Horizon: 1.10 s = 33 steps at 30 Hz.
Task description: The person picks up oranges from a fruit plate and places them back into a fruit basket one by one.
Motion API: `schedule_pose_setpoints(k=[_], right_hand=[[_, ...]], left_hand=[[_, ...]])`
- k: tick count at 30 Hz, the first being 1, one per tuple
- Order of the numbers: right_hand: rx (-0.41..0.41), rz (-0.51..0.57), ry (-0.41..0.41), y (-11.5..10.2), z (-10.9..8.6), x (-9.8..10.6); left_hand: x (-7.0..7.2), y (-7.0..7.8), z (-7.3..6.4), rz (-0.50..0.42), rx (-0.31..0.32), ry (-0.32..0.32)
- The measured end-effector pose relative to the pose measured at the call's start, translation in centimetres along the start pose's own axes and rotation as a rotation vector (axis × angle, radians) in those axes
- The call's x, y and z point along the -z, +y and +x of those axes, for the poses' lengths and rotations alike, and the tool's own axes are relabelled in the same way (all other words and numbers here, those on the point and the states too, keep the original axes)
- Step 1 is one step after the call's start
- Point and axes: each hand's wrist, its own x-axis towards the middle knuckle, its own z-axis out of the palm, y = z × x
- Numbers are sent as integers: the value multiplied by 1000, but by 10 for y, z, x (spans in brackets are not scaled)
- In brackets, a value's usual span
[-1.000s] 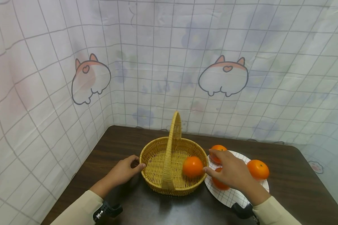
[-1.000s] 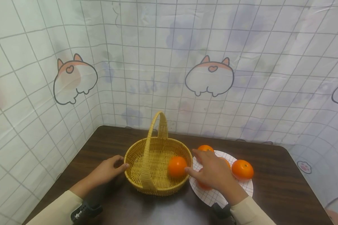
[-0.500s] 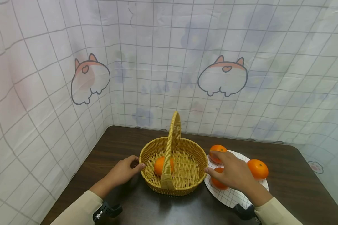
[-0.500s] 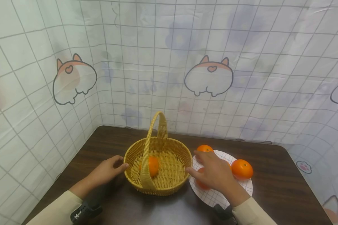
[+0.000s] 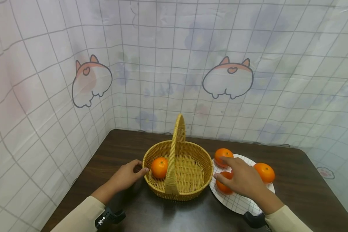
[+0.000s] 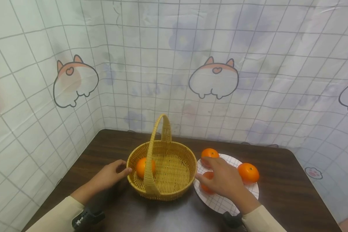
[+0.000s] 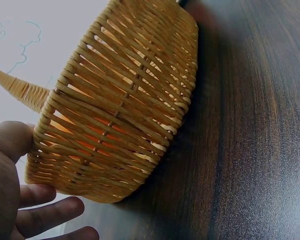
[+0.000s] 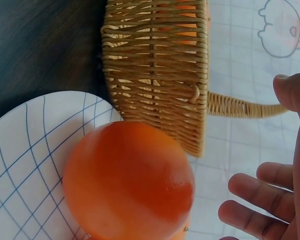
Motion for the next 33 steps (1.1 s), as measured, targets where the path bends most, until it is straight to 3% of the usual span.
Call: schedule_pose_setpoints(k=[33], right_hand=[[4,-15,-2,20,-19,4]], left_hand=[[0,1,-2,0,-2,5]])
